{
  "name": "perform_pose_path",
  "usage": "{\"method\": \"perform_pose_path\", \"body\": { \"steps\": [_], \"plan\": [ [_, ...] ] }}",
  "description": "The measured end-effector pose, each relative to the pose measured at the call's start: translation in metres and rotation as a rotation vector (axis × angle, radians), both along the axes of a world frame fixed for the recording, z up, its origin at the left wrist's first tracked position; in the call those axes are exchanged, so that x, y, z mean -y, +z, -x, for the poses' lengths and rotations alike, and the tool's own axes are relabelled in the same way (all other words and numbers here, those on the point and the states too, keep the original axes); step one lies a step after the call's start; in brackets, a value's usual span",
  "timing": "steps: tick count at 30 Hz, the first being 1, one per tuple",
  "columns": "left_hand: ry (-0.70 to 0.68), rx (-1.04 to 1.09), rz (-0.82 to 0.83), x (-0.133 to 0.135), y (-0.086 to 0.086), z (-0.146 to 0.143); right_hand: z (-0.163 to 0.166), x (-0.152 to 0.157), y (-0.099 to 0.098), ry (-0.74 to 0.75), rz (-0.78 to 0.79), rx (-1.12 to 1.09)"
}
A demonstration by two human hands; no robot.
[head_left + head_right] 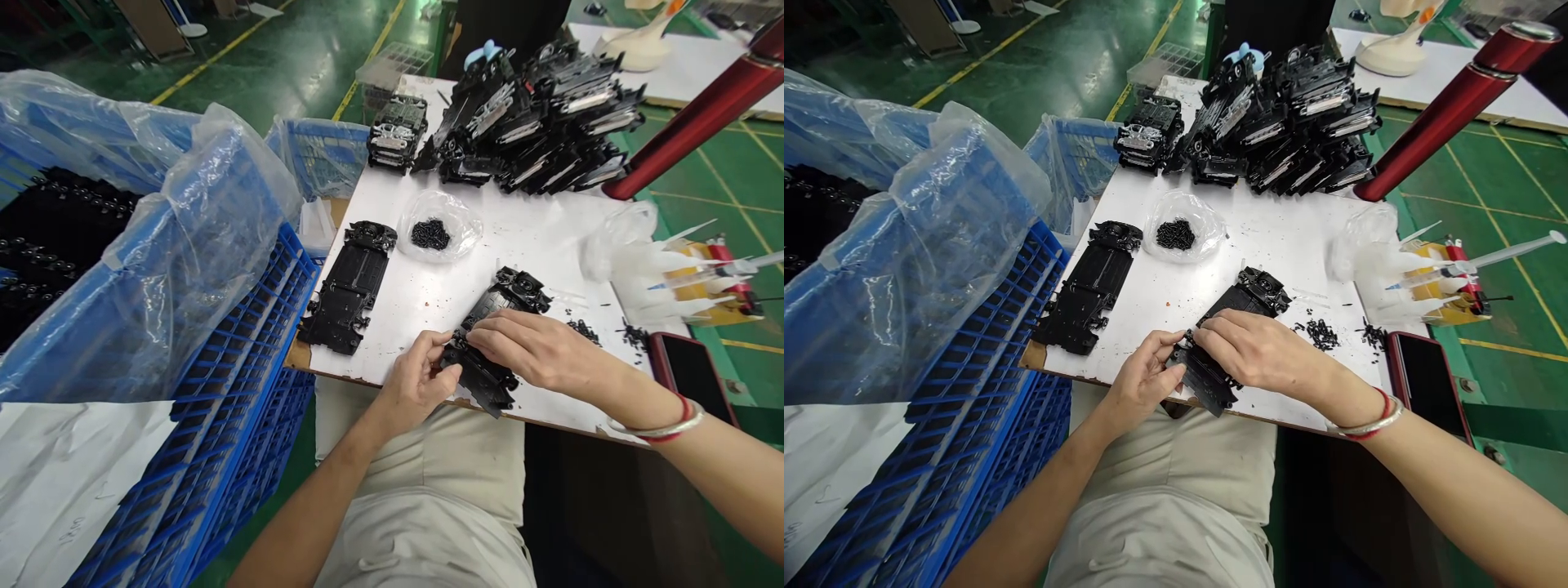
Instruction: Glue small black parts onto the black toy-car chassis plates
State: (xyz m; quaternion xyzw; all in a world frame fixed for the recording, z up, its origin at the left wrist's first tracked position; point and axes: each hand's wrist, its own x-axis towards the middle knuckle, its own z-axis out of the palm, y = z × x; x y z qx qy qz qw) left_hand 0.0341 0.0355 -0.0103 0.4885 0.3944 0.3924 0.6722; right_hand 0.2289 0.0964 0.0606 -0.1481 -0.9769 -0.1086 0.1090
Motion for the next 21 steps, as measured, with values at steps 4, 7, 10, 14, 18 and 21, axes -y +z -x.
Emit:
{"method": "perform_pose_path", "body": {
  "steps": [4,7,10,14,18,21],
  "plan": [
    [-0.010,0.004,-0.009,0.0011,-0.0010,0.0018,-0.0013,0.0010,-0.0003,-0.001,0.006,0.007],
    [-0.007,0.013,-0.005,0.0014,-0.0018,0.0020,-0.0013,0.0003,-0.0001,0.002,0.021,0.009],
    [0.004,0.025,0.014,0.0015,-0.0023,0.0010,-0.0016,-0.0016,-0.0003,0.005,0.040,0.010],
    [0.020,0.045,0.040,0.0012,-0.0023,-0.0006,-0.0021,-0.0038,-0.0022,0.015,0.063,-0.016],
    [0.017,0.031,0.034,0.0009,-0.0008,-0.0003,-0.0013,-0.0035,-0.0034,0.027,0.093,-0.034],
    [0.005,0.006,0.005,0.0006,0.0010,0.0015,-0.0006,-0.0022,-0.0030,0.016,0.100,-0.006]
  ]
}}
